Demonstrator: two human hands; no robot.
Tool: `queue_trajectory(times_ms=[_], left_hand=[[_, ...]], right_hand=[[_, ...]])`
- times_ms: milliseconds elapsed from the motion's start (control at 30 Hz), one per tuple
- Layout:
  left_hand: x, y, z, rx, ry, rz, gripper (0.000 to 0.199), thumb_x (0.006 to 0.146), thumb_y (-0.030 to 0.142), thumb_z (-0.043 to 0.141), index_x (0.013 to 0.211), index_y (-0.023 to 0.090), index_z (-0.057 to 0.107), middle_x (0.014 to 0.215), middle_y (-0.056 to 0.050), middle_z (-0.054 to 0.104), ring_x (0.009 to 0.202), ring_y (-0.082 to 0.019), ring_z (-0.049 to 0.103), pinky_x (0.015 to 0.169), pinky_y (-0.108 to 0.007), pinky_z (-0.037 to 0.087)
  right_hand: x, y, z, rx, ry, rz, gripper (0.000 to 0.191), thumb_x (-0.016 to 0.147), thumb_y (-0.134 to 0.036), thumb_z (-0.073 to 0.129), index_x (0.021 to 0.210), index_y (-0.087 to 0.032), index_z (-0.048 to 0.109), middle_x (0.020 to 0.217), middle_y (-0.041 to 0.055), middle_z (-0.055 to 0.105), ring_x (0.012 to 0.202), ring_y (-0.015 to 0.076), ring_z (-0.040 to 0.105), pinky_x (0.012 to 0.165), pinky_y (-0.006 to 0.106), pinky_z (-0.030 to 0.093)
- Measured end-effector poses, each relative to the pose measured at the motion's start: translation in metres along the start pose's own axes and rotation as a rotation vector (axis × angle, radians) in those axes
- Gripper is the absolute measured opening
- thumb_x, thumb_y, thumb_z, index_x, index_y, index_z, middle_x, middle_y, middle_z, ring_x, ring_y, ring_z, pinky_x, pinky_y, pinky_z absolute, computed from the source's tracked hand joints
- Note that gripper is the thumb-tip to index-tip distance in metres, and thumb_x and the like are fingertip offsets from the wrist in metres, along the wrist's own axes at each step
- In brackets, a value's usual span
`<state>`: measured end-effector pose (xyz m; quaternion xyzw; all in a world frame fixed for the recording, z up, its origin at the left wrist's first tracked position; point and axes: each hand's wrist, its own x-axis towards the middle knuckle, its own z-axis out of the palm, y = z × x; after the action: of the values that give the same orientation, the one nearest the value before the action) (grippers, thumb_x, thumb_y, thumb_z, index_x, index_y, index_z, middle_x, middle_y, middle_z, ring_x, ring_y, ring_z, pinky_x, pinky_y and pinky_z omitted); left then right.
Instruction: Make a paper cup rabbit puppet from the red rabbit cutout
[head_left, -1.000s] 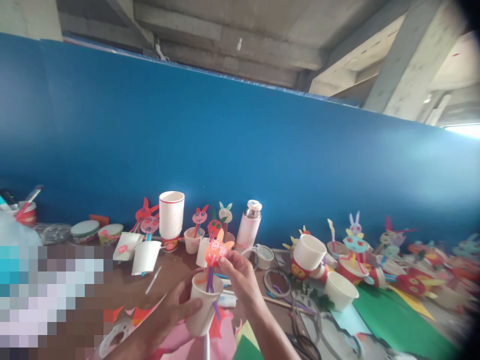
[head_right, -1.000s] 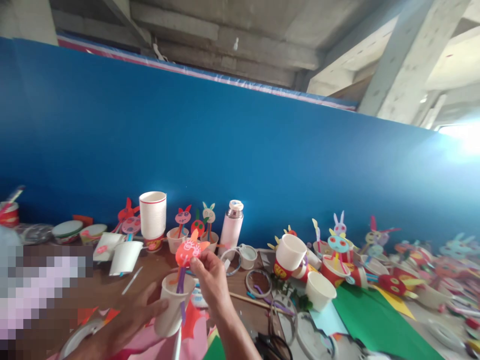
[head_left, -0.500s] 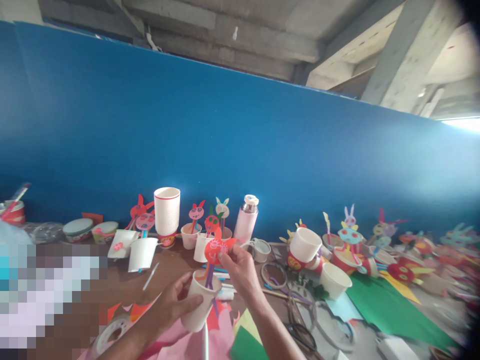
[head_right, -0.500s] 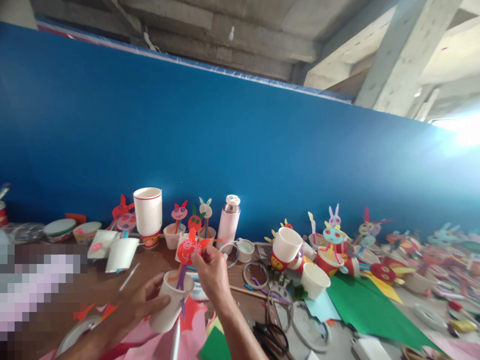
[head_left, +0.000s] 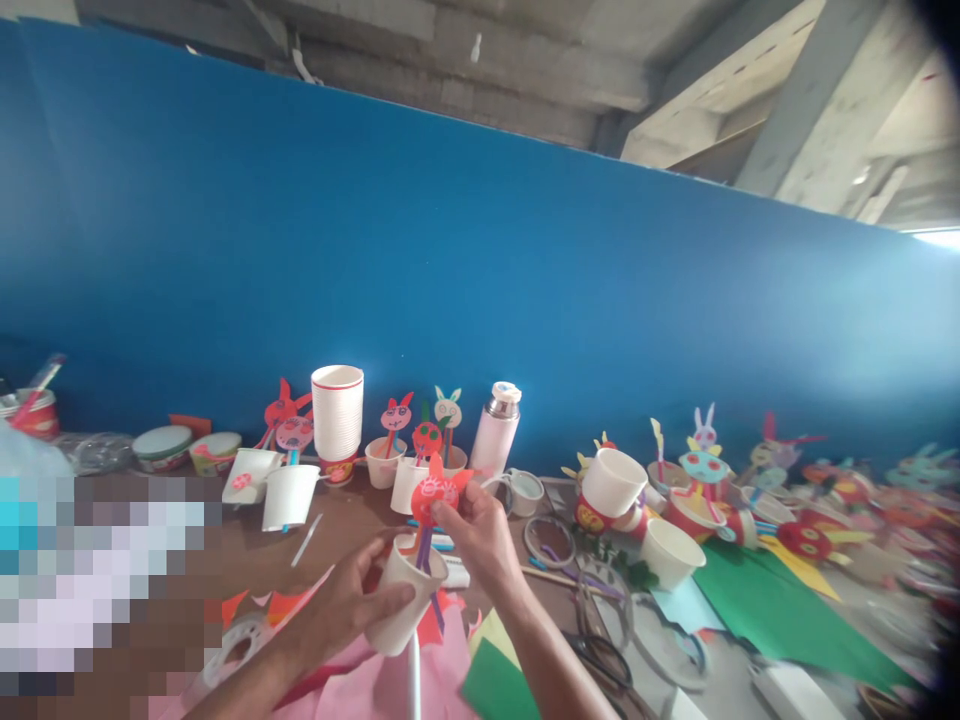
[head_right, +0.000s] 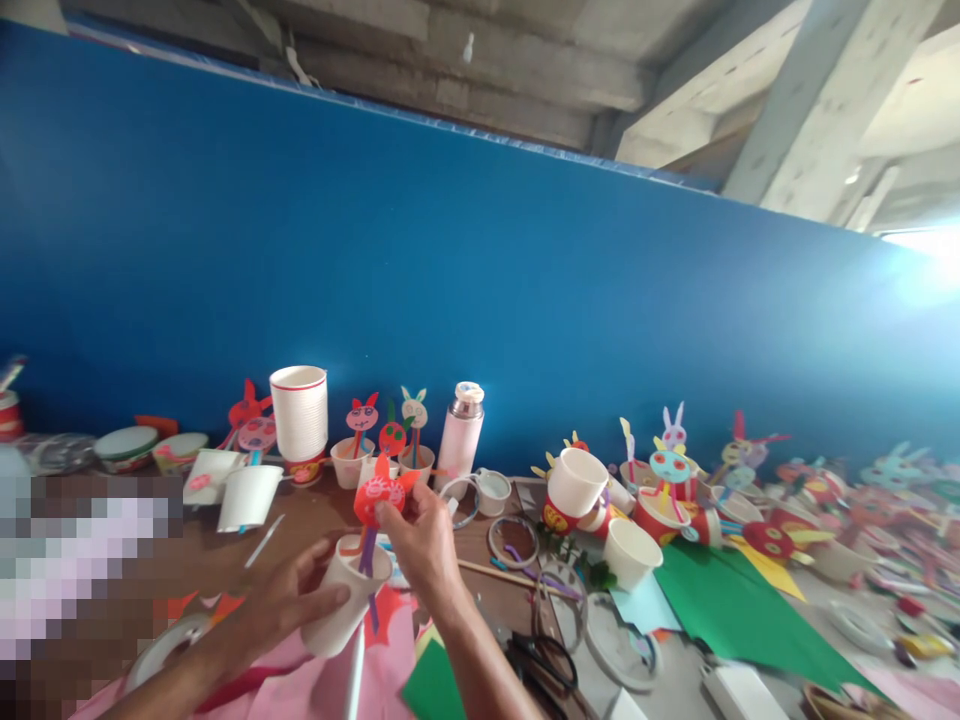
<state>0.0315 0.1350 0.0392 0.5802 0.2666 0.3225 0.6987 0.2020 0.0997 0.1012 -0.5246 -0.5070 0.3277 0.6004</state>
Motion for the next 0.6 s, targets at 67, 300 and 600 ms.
queue_trajectory(times_ms=[67, 300, 600], left_hand=[[0.001, -0.001, 0.000, -0.002, -0.005, 0.004, 0.074, 0.063, 0.049, 0.079, 0.124, 0.020, 0.049, 0.113, -0.013, 0.068, 0.103, -0.032, 0.063, 0.086, -0.041, 0.048], [-0.006, 0.014, -0.001, 0.063, -0.128, 0.011, 0.071, 0.068, 0.043, 0.078, 0.128, 0.024, 0.047, 0.120, -0.012, 0.065, 0.107, -0.032, 0.061, 0.091, -0.046, 0.046], [-0.011, 0.036, 0.003, -0.009, -0.066, -0.053, 0.041, 0.084, 0.047, 0.061, 0.114, 0.019, 0.058, 0.115, -0.012, 0.065, 0.111, -0.029, 0.059, 0.095, -0.041, 0.043]], right_hand=[[0.000, 0.001, 0.000, 0.017, -0.026, 0.002, 0.008, 0.073, -0.023, 0.062, 0.074, -0.016, 0.063, 0.065, -0.0007, 0.061, 0.057, 0.0133, 0.051, 0.053, 0.022, 0.038], [0.001, -0.002, -0.001, 0.033, -0.028, 0.000, 0.010, 0.076, -0.022, 0.061, 0.070, -0.015, 0.066, 0.061, -0.0011, 0.062, 0.057, 0.0138, 0.052, 0.055, 0.022, 0.039], [0.000, 0.004, 0.004, 0.144, -0.128, 0.049, 0.012, 0.075, -0.027, 0.064, 0.071, -0.016, 0.067, 0.062, 0.0000, 0.064, 0.060, 0.0162, 0.058, 0.060, 0.025, 0.044]])
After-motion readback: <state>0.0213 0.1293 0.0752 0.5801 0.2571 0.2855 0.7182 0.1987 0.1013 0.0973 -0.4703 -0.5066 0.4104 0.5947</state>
